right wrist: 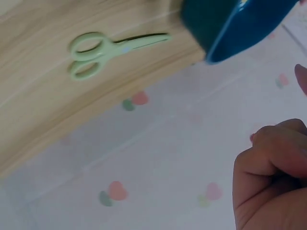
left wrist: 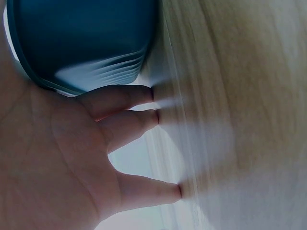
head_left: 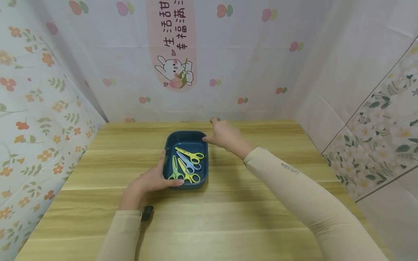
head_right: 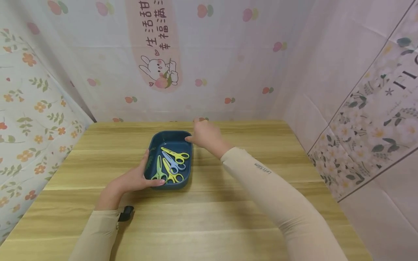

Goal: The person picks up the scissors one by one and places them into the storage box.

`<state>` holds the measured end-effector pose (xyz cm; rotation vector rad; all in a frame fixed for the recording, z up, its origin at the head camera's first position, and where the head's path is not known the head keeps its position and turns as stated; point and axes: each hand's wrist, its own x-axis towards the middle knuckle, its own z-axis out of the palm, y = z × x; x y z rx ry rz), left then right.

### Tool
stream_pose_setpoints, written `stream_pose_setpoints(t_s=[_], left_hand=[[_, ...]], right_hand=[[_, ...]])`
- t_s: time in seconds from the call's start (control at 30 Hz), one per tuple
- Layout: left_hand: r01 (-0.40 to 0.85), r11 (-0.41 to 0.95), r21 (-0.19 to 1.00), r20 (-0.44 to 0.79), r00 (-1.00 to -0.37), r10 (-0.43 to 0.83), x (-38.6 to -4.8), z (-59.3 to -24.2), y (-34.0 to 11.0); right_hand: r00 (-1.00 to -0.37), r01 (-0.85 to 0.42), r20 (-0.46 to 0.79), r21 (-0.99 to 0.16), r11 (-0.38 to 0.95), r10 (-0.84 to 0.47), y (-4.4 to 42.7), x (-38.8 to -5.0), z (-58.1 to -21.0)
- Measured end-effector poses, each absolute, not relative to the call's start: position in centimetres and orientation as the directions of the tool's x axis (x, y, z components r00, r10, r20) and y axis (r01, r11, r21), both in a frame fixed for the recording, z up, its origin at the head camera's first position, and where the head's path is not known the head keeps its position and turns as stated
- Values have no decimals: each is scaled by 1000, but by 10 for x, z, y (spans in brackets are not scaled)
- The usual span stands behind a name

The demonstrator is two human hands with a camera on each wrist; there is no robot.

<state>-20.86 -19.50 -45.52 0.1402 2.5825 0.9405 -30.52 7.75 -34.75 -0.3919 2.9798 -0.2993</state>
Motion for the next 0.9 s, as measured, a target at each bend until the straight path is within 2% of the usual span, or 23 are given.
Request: stream_pose_setpoints(t_s=[0.23,0.4,0.63,0.9], left_hand=[[-44,774,631,-322,-923,210,-210,-456,-195],[-49,773,632,-329,-920,211,-210,-456,-194],[-52,773,633,-333,-919,211,-209,-456,-194],[-54,781,623,-336,-920,204,-209,-455,-194]], right_hand=[[-955,-229,-100,-352,908,-279,102,-325,-364],[-951,-185,-148,-436,881,-273,123,-334,-379],[-945,-148,-199,-449,881,-260,142,-343,-402],[-923,-46,-311,-496,867,-227,157,-347,-426]])
